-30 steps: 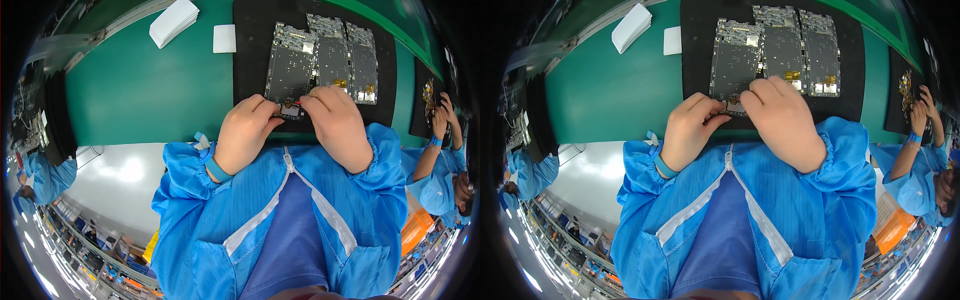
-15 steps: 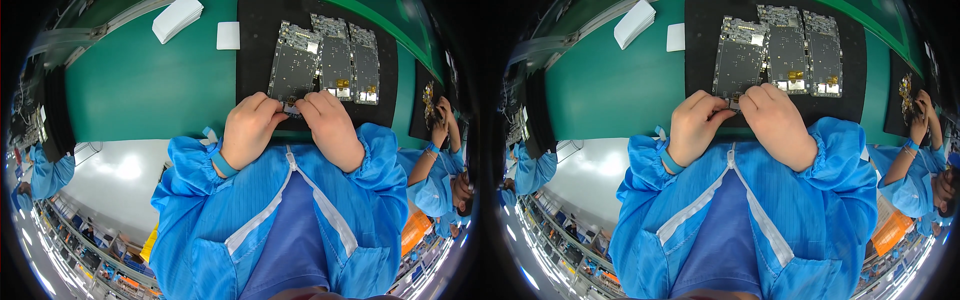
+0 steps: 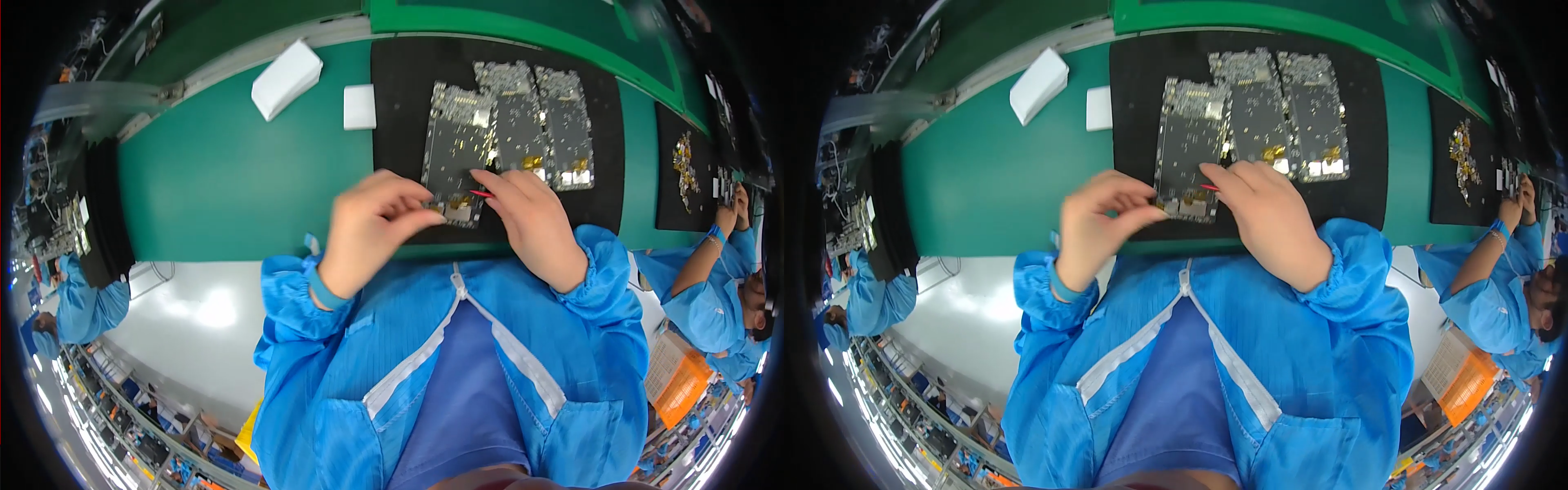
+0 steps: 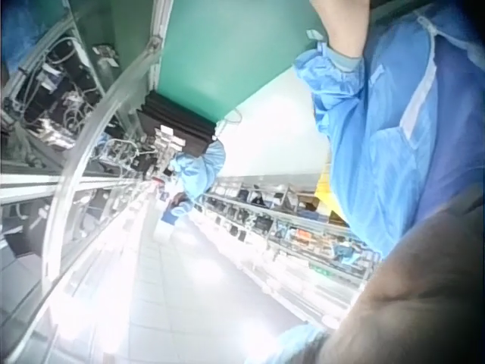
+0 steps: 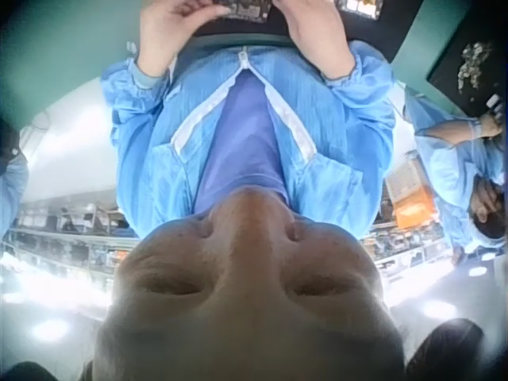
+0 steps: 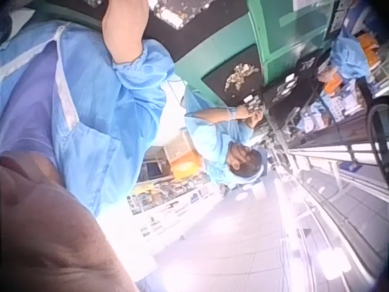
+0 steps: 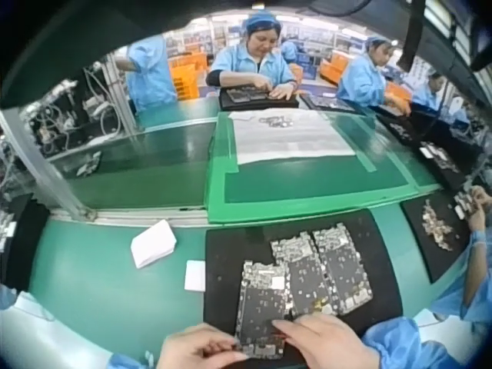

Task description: The person assembles electronic components onto circuit boards by hand, taking components from containers and attaching them to the boards on a production line. A hand tool is used to secure the components.

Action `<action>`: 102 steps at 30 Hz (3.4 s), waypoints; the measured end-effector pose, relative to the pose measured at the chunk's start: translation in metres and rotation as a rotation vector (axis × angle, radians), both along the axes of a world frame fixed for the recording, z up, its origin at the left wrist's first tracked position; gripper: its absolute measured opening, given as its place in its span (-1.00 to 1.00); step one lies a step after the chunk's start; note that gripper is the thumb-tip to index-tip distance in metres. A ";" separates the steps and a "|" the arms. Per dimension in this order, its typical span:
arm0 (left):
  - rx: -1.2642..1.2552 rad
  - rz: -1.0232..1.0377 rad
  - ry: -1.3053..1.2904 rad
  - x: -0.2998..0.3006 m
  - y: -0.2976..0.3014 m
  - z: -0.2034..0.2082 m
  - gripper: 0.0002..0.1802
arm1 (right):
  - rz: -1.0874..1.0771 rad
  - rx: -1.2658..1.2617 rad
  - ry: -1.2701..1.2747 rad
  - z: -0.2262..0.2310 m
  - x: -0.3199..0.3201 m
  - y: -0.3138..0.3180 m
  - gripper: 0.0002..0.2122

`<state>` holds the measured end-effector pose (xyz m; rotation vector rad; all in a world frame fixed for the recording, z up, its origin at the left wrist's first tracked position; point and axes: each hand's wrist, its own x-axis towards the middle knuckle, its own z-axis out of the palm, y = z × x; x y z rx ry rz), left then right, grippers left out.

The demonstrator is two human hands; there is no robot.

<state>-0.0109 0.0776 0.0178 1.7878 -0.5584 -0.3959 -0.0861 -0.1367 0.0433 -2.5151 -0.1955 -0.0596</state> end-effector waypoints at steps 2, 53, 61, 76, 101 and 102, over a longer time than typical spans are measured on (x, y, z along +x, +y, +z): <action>-0.080 0.135 0.026 0.030 -0.004 0.009 -0.76 | 0.005 0.064 0.000 0.010 0.000 -0.019 -0.73; 0.127 0.770 -0.552 0.167 0.069 -0.050 -0.72 | 0.190 -0.044 0.036 0.007 0.119 -0.028 -0.71; -0.190 0.354 0.187 0.076 0.027 -0.003 -0.72 | 0.172 0.200 0.281 0.001 0.124 -0.027 -0.53; -0.072 0.429 0.132 0.047 0.013 0.012 -0.72 | 0.140 0.347 0.253 -0.006 0.116 -0.036 -0.46; 0.573 0.857 -0.639 0.154 0.063 -0.056 -0.31 | 0.266 0.056 0.052 -0.002 0.118 -0.014 -0.61; 0.571 0.854 -0.645 0.159 0.068 -0.057 -0.31 | 0.248 0.072 0.028 -0.001 0.116 -0.016 -0.62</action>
